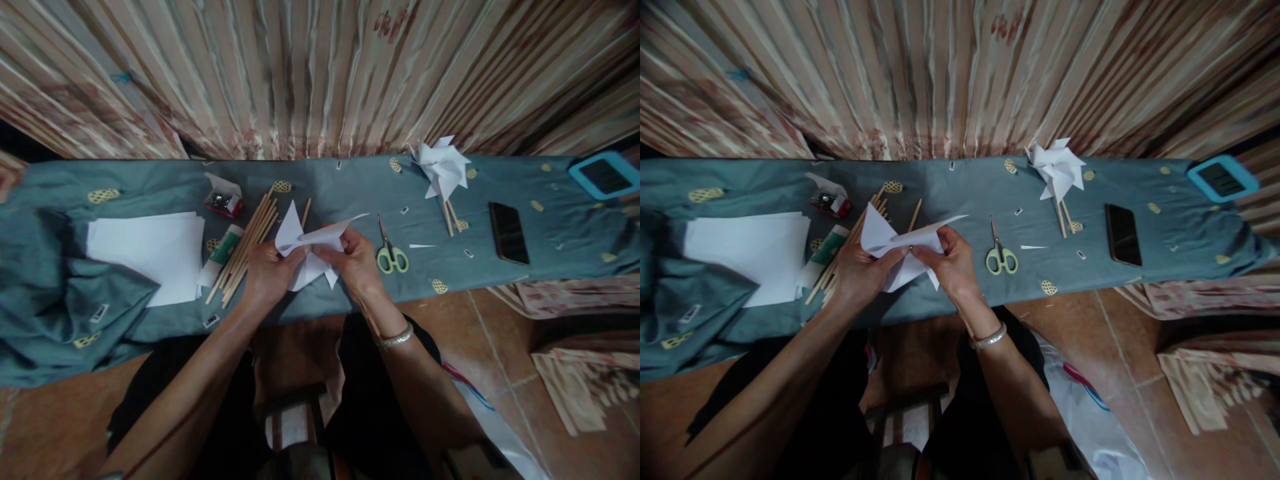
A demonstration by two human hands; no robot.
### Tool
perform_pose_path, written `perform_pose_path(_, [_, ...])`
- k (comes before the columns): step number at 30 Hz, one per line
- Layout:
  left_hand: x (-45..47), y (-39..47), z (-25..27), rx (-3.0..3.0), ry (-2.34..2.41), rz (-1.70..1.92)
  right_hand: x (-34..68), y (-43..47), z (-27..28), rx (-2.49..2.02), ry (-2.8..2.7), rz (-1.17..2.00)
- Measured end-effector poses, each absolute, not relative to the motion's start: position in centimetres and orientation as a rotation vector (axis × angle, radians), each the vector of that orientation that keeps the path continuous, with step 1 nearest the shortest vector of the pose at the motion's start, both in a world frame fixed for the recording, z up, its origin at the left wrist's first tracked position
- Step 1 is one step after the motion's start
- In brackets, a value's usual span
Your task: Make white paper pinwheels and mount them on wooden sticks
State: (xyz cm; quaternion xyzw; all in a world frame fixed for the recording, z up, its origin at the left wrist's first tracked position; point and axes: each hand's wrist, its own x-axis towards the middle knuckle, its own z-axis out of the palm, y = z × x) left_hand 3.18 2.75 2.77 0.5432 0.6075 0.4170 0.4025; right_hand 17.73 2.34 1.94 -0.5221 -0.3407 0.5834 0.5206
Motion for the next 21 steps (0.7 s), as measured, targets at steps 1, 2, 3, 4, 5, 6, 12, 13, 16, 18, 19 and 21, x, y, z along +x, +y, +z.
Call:
perform_pose_path(1, [3.12, 2.74, 2.62, 1.375, 1.54, 1.053, 17.7, 2.31, 1.94, -1.255, -0.821, 1.397])
perform_pose_path(2, [3.07, 2.74, 2.48, 1.381, 1.543, 1.048, 17.68, 2.29, 1.94, -1.256, -0.825, 1.396])
perform_pose_path(3, [3.03, 2.74, 2.36, 1.389, 1.548, 1.043, 17.67, 2.27, 1.96, -1.255, -0.827, 1.396])
perform_pose_path(4, [3.0, 2.74, 2.27, 1.397, 1.554, 1.038, 17.66, 2.24, 1.98, -1.252, -0.828, 1.4])
perform_pose_path(5, [2.98, 2.74, 2.21, 1.406, 1.558, 1.033, 17.66, 2.22, 2.01, -1.249, -0.827, 1.404])
perform_pose_path(6, [2.98, 2.74, 2.18, 1.413, 1.56, 1.031, 17.65, 2.2, 2.04, -1.247, -0.824, 1.408])
perform_pose_path(12, [3.13, 2.72, 2.35, 1.427, 1.602, 0.997, 17.55, 2.15, 2.01, -1.236, -0.811, 1.414])
perform_pose_path(13, [3.15, 2.71, 2.39, 1.429, 1.608, 0.983, 17.54, 2.15, 1.99, -1.23, -0.809, 1.413])
perform_pose_path(16, [3.16, 2.7, 2.48, 1.437, 1.613, 0.98, 17.52, 2.15, 1.95, -1.22, -0.805, 1.413])
perform_pose_path(18, [3.13, 2.69, 2.49, 1.451, 1.616, 0.99, 17.51, 2.14, 1.94, -1.225, -0.802, 1.414])
perform_pose_path(19, [3.1, 2.69, 2.47, 1.458, 1.616, 0.995, 17.5, 2.14, 1.93, -1.231, -0.799, 1.413])
perform_pose_path(21, [3.04, 2.68, 2.38, 1.469, 1.607, 1.004, 17.47, 2.14, 1.91, -1.243, -0.797, 1.411])
